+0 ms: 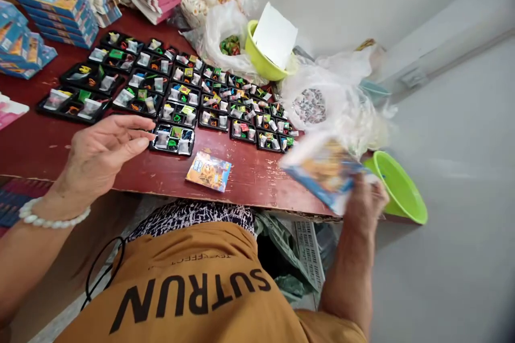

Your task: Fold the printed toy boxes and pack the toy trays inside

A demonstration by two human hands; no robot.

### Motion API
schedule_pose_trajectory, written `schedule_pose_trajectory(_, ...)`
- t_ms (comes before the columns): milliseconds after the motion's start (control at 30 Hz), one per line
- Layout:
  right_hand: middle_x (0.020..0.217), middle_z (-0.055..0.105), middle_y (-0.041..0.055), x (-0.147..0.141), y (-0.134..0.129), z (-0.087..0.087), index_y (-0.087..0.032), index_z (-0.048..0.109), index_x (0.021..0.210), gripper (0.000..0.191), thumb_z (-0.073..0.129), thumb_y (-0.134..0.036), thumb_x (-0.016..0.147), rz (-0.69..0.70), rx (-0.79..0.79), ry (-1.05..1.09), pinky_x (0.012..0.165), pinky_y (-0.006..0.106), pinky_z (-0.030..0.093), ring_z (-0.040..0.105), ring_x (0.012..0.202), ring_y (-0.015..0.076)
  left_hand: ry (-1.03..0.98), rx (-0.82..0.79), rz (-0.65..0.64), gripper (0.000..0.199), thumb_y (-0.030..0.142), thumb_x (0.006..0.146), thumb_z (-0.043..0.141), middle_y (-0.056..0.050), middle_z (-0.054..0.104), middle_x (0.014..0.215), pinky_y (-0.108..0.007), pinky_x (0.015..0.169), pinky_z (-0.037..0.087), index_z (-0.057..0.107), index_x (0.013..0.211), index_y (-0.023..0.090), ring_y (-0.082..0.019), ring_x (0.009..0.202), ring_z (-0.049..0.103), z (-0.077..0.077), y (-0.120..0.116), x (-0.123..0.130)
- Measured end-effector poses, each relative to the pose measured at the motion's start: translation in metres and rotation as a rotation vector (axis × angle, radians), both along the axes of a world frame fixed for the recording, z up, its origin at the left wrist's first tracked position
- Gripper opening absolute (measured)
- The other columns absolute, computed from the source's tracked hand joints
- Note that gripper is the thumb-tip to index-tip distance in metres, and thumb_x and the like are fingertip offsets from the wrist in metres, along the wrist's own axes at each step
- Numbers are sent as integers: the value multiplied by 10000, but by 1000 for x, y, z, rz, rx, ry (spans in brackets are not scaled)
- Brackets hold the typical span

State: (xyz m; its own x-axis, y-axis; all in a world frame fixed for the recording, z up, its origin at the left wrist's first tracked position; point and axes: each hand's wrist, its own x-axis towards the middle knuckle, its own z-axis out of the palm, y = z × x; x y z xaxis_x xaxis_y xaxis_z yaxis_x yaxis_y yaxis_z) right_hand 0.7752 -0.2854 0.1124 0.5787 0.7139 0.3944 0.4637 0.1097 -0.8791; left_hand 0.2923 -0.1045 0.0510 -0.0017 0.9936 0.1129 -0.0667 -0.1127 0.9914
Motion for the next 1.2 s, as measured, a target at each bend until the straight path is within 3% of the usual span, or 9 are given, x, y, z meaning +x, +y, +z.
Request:
schedule_pose_trajectory(100, 804, 672, -23, 1, -1, -4, -191, 696, 912, 294, 646, -443, 1054, -80, 64, 68, 579, 202, 533, 632, 625, 85, 27, -16, -67, 267, 265, 750, 866, -51, 808, 993, -475, 1013, 629, 812, 1007, 220, -220, 895, 753, -5, -2, 6)
schedule_pose_trajectory(267, 569, 609, -72, -23, -7, -19, -247, 673, 770, 305, 774, -499, 907, -113, -60, 173, 437, 208, 447, 570, 451, 100, 72, 27, -88, 237, 273, 772, 857, -43, 802, 972, -463, 973, 640, 809, 1001, 233, -218, 869, 751, -14, -8, 24)
schedule_pose_trajectory(433, 537, 593, -74, -59, 9, -40, -248, 674, 830, 454, 675, -697, 895, -114, -65, 258, 448, 252, 493, 561, 452, 133, 48, 136, -479, 393, 263, 879, 774, -84, 748, 1241, -407, 876, 661, 714, 1267, 297, -242, 1027, 747, -16, -19, 49)
schedule_pose_trajectory(567, 699, 690, -41, -89, 23, -47, -251, 664, 862, 543, 892, -707, 674, -28, -179, 377, 512, 278, 518, 615, 528, 150, 302, 460, -579, 728, 431, 880, 785, -130, 558, 1529, -509, 1049, 607, 498, 1542, 331, -340, 1344, 614, -2, -15, 63)
schedule_pose_trajectory(700, 659, 619, -50, -122, 44, -45, -236, 657, 774, 510, 906, -675, 698, 148, -283, 345, 472, 226, 423, 512, 503, 101, 729, 827, -653, 1367, 734, 626, 908, -209, 394, 1663, -670, 1285, 295, 202, 1686, 237, -474, 1536, 370, 8, -23, 76)
schedule_pose_trajectory(800, 687, 664, -39, -147, 67, -44, -239, 682, 783, 480, 922, -646, 696, 327, -344, 458, 481, 232, 454, 550, 519, 108, 977, 804, -660, 1477, 727, 584, 939, -251, 281, 1711, -762, 1269, 135, 106, 1704, 243, -535, 1561, 272, 4, -37, 82)
schedule_pose_trajectory(867, 698, 694, -31, -162, 81, -43, -245, 694, 800, 465, 939, -623, 683, 444, -398, 562, 489, 247, 486, 588, 529, 123, 1053, 755, -635, 1492, 698, 593, 946, -268, 261, 1704, -773, 1248, 137, 66, 1709, 242, -543, 1539, 285, -3, -44, 80)
schedule_pose_trajectory(1033, 668, 700, -29, -198, 119, -49, -240, 693, 788, 445, 967, -570, 672, 636, -453, 641, 462, 247, 481, 581, 491, 119, 1103, 616, -486, 1399, 581, 676, 883, -253, 359, 1577, -693, 1188, 305, 15, 1710, 213, -491, 1431, 379, -14, -48, 58)
schedule_pose_trajectory(1200, 638, 673, -38, -251, 161, -69, -229, 667, 803, 505, 984, -581, 626, 838, -560, 783, 491, 254, 522, 600, 504, 121, 1201, 419, -344, 1325, 514, 606, 823, -199, 461, 1389, -588, 965, 481, 130, 1696, 218, -425, 1200, 491, -17, -54, 14)
